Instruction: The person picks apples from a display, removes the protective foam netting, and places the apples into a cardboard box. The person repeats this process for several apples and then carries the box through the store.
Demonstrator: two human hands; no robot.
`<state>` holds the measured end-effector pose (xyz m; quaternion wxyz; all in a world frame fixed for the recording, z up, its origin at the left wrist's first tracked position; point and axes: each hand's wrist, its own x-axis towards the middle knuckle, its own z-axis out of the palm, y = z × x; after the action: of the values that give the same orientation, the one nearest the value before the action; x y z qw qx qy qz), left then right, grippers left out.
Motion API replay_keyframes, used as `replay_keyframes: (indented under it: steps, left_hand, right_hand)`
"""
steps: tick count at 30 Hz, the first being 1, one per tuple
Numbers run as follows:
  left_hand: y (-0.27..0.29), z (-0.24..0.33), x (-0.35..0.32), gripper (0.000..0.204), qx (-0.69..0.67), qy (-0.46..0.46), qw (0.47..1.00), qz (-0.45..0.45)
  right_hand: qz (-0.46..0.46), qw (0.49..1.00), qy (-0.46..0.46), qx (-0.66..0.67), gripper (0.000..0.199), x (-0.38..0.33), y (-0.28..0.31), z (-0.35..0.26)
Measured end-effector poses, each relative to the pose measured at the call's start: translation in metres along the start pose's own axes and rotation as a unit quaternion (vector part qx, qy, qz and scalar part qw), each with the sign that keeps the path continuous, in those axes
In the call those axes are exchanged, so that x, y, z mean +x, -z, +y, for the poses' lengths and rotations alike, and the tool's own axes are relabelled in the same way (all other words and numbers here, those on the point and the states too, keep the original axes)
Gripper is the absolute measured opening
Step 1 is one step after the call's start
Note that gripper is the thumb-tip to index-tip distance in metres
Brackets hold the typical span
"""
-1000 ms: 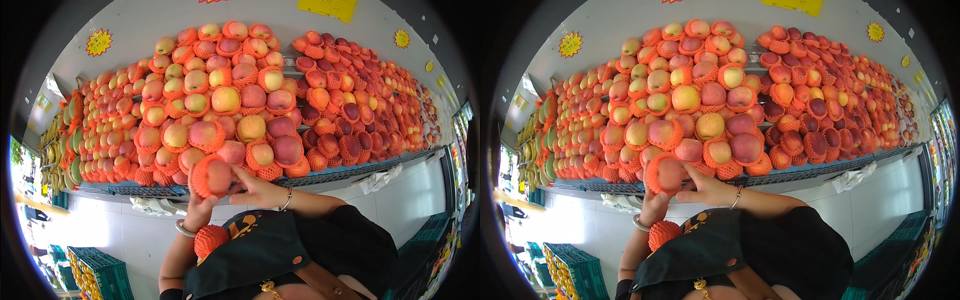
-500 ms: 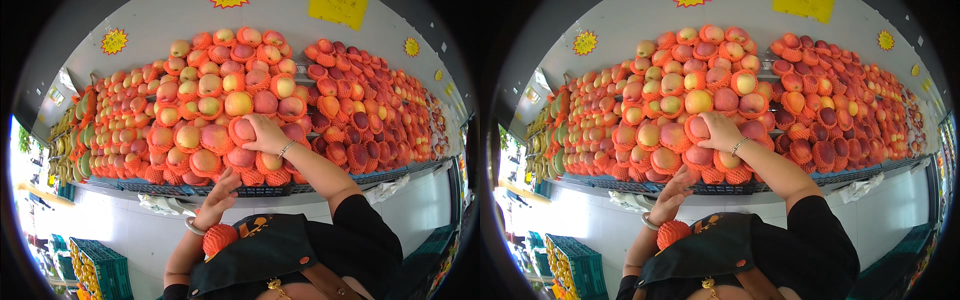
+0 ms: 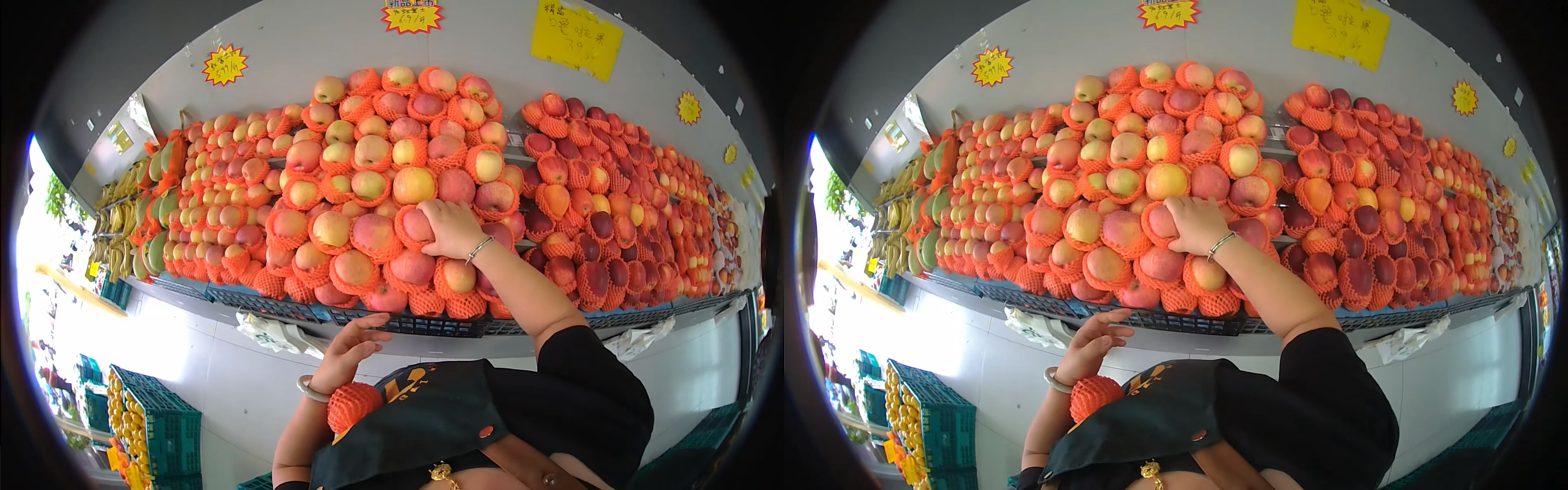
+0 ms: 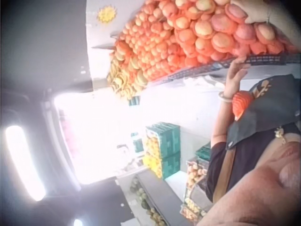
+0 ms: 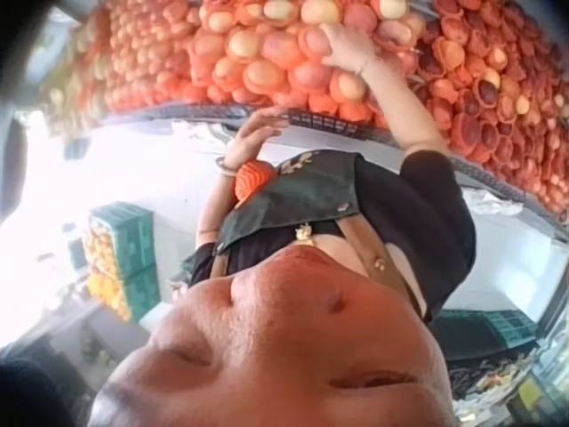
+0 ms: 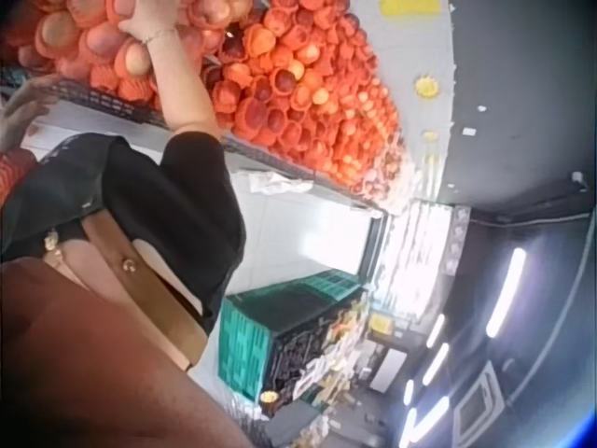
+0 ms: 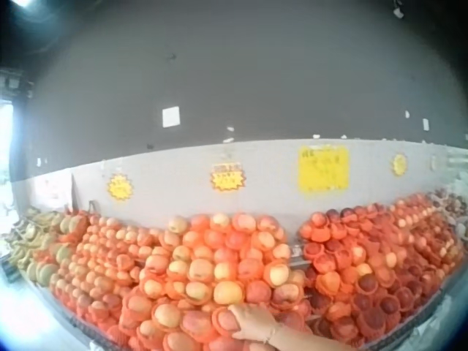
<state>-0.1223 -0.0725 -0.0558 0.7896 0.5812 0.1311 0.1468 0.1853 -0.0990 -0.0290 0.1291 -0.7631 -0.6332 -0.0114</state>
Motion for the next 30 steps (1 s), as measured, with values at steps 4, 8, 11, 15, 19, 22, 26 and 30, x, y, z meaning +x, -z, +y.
replay_keyframes:
  steps: [4, 8, 11, 15, 19, 22, 26, 30]
  left_hand:
    - [-0.001, 0.002, -0.009, 0.039, 0.003, 0.002, 1.0, 0.01]
    - [-0.001, 0.006, -0.012, 0.034, -0.02, 0.01, 0.999, 0.026]
    - [0.002, 0.0, -0.012, 0.03, -0.052, 0.001, 0.997, 0.056]
    - [0.01, -0.009, -0.01, 0.026, -0.109, -0.007, 0.988, 0.105]
    - [0.011, -0.011, -0.01, 0.025, -0.12, -0.014, 0.985, 0.123]
    - [0.014, -0.014, -0.015, 0.024, -0.138, -0.012, 0.98, 0.143]
    - [0.016, -0.017, -0.014, 0.021, -0.179, -0.052, 0.954, 0.237]
    - [0.024, -0.015, -0.002, 0.018, -0.139, -0.154, 0.917, 0.34]
  right_hand:
    - [-0.006, 1.0, -0.003, 0.018, 0.073, -0.004, 0.005, -0.001]
    - [-0.005, 1.0, 0.009, 0.002, 0.086, -0.007, 0.015, -0.006]
    - [0.042, 0.999, 0.034, -0.004, 0.096, -0.011, 0.016, -0.005]
    - [0.007, 1.0, 0.02, 0.021, 0.099, -0.014, 0.02, -0.003]
    - [0.042, 0.999, 0.013, 0.021, 0.095, -0.021, 0.014, -0.005]
    - [0.134, 0.988, 0.06, 0.055, 0.083, -0.03, 0.015, -0.021]
    - [-0.02, 0.905, 0.208, 0.37, 0.048, -0.059, 0.006, -0.088]
    - [-0.41, 0.7, 0.233, 0.537, 0.074, -0.088, -0.065, -0.154]
